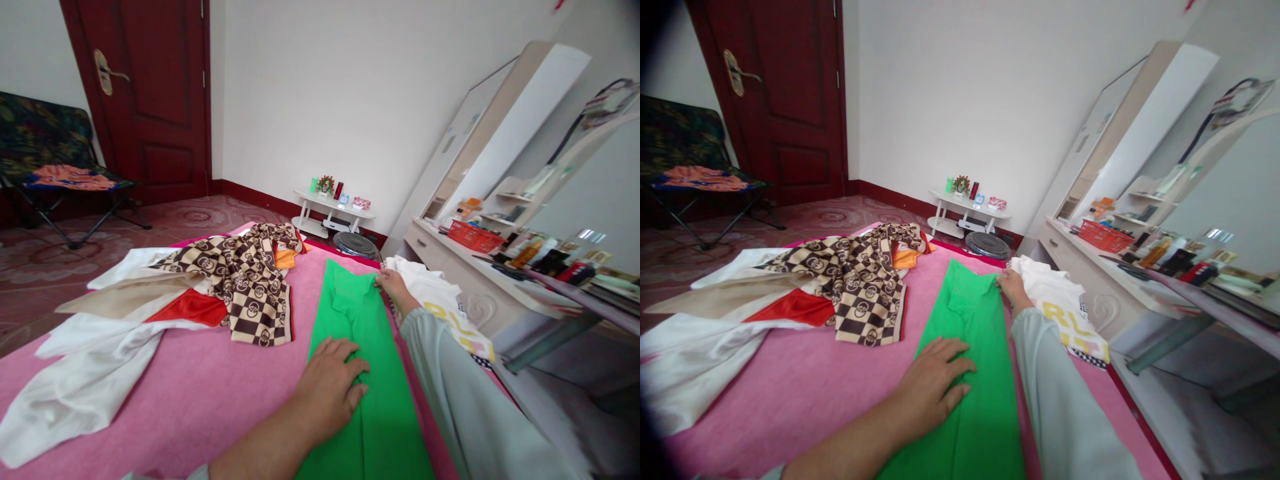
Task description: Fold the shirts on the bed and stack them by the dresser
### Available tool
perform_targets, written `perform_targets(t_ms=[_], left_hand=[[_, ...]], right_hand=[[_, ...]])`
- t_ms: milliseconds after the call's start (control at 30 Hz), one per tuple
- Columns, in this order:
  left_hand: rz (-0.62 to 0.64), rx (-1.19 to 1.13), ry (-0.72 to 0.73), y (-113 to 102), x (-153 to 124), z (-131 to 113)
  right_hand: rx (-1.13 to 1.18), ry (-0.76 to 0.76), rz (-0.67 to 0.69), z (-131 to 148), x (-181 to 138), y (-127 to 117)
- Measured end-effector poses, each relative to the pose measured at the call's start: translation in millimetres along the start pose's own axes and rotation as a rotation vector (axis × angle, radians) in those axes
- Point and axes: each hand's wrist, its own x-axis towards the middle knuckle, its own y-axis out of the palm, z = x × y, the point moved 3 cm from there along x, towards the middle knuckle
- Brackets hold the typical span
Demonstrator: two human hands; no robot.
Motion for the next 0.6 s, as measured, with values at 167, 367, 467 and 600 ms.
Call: perform_targets(t_ms=[167,367,467,600], left_hand=[[-0.003,0.001,-0.004,2,0,0],[-0.003,-0.01,0.002,1,0,0],[-0.003,-0.014,0.003,1,0,0],[-0.007,-0.006,0.014,1,0,0]], right_hand=[[-0.21,-0.054,-0.09,-4,-2,-3],[-0.338,-0.112,-0.114,2,-15,5],[-0.376,-0.127,-0.16,9,-31,-3],[-0.5,-0.349,-0.167,17,-73,-13]])
